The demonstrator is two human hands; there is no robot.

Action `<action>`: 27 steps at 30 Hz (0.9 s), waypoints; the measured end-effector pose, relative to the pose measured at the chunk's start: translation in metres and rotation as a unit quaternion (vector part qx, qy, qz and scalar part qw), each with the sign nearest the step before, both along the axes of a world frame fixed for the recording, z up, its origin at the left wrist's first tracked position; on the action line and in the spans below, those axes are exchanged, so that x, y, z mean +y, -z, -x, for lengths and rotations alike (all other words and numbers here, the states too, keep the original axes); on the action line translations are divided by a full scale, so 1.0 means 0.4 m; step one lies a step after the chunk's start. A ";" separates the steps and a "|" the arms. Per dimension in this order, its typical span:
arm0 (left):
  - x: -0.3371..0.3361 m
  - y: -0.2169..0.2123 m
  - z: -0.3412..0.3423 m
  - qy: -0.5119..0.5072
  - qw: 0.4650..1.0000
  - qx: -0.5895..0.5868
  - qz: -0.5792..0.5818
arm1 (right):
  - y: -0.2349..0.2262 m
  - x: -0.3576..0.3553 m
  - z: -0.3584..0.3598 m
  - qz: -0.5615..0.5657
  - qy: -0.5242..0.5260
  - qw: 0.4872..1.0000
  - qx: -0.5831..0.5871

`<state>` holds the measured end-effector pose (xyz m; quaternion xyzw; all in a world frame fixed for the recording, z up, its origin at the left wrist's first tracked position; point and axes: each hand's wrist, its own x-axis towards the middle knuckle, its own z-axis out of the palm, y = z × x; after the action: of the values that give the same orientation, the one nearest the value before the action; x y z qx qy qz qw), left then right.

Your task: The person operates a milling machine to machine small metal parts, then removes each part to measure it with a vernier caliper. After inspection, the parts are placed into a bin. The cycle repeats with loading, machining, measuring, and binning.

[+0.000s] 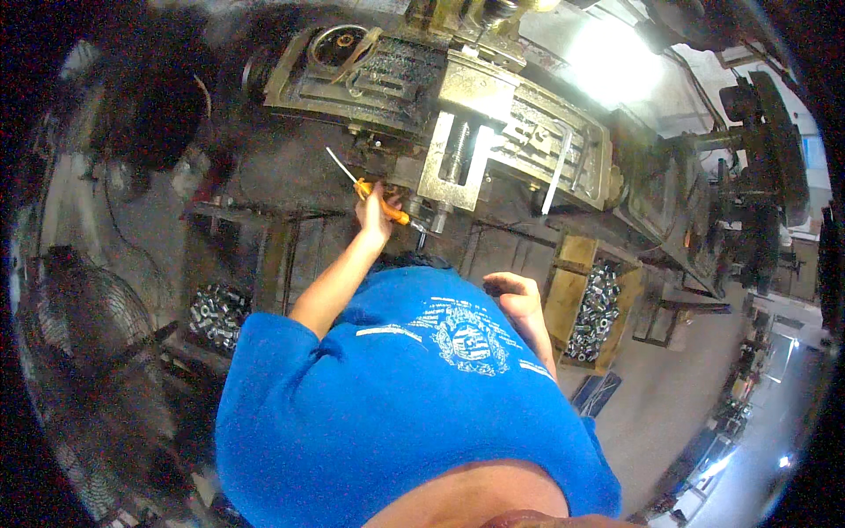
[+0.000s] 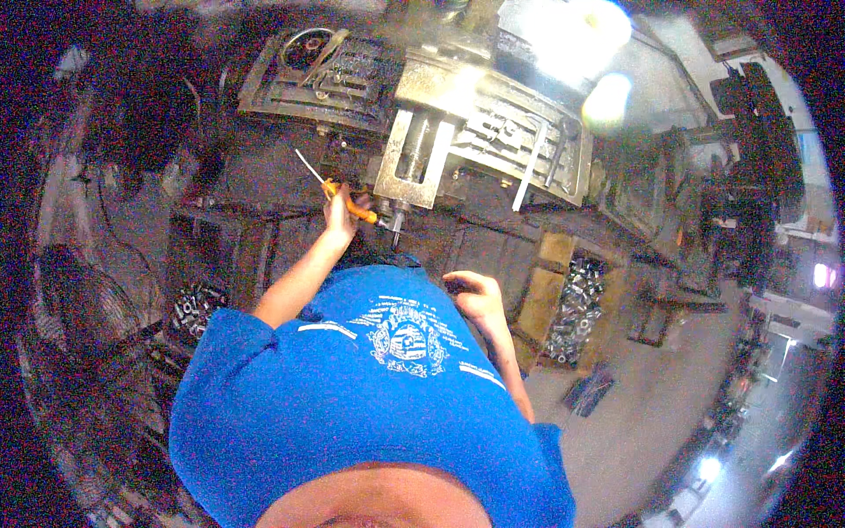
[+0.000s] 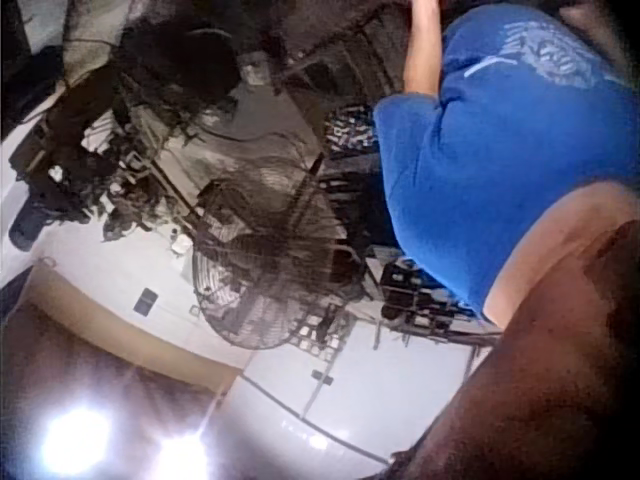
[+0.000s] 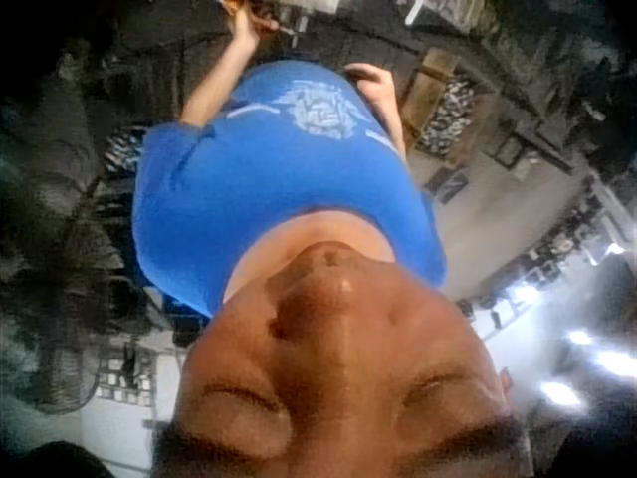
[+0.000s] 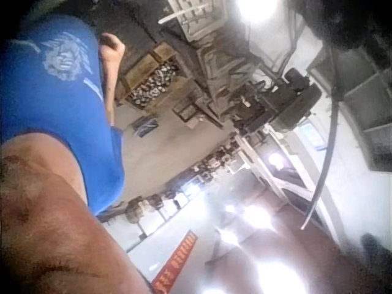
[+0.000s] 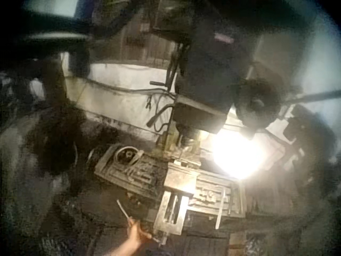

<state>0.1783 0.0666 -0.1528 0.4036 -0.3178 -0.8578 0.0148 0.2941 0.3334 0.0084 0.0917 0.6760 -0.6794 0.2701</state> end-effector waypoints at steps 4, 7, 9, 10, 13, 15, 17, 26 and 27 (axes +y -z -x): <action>-0.001 0.049 -0.011 0.011 0.997 -0.027 0.075 | -0.013 0.012 -0.002 -0.071 -0.009 0.997 -0.008; -0.007 0.064 -0.024 0.075 0.987 -0.040 0.134 | 0.006 0.035 -0.024 -0.066 0.003 0.998 -0.006; -0.001 0.022 -0.020 0.092 0.983 -0.071 0.140 | -0.002 0.041 -0.028 -0.064 0.011 0.998 -0.016; 0.003 0.037 -0.020 0.082 0.988 -0.078 0.104 | 0.005 0.049 -0.031 -0.075 0.008 0.997 -0.010; 0.002 0.102 -0.010 0.064 0.994 -0.088 0.012 | 0.022 0.069 -0.026 -0.093 -0.004 0.996 0.009; 0.002 0.116 -0.008 0.077 0.993 -0.090 -0.024 | 0.030 0.080 -0.026 -0.088 -0.003 0.996 0.011; 0.016 0.107 0.007 0.096 0.991 -0.087 -0.020 | 0.039 0.093 -0.022 -0.071 0.000 0.997 0.007; 0.031 0.128 -0.030 0.219 0.974 -0.052 0.008 | 0.069 0.125 0.019 0.027 -0.052 0.998 0.007; 0.029 0.098 -0.051 0.245 0.967 -0.072 0.021 | 0.131 0.153 0.019 0.037 -0.075 0.996 0.019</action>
<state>0.1985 0.0783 -0.1920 0.3734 -0.4251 -0.7972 -0.2107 0.2863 0.3946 -0.0440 0.0176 0.6604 -0.6833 0.3109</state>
